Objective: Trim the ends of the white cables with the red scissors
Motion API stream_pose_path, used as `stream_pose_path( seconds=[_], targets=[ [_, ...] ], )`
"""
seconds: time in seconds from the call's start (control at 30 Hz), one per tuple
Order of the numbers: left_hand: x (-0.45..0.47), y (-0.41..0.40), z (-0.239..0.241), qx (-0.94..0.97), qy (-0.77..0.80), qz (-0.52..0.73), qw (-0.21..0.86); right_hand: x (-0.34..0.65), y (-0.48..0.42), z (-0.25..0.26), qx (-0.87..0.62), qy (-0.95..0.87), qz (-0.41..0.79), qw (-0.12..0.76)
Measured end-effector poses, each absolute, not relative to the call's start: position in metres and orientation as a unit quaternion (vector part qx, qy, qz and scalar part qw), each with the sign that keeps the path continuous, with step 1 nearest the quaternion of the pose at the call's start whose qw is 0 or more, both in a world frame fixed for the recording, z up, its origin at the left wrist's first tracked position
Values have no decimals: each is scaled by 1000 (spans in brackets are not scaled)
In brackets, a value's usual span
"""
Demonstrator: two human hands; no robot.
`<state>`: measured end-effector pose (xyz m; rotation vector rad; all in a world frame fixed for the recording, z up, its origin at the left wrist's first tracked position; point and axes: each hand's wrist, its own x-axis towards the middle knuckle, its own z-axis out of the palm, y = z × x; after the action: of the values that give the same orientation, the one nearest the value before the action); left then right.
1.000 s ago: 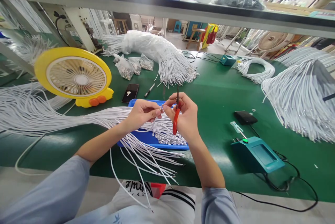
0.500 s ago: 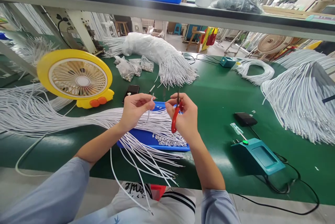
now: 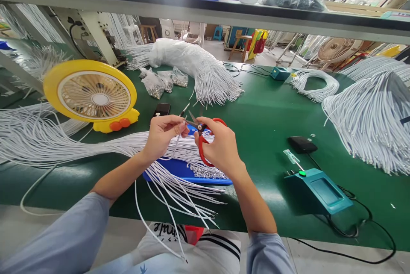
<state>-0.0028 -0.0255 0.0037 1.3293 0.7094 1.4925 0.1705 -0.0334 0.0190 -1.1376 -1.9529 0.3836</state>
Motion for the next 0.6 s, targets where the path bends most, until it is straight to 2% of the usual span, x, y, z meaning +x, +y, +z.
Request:
stream_pose_path(
  seconds=[0.13, 0.6],
  targets=[
    [-2, -26, 5, 558, 285, 615, 478, 171, -34, 20, -452, -794, 170, 368],
    [-3, -29, 7, 647, 290, 592, 384, 170, -34, 22, -432, -811, 181, 351]
  ],
)
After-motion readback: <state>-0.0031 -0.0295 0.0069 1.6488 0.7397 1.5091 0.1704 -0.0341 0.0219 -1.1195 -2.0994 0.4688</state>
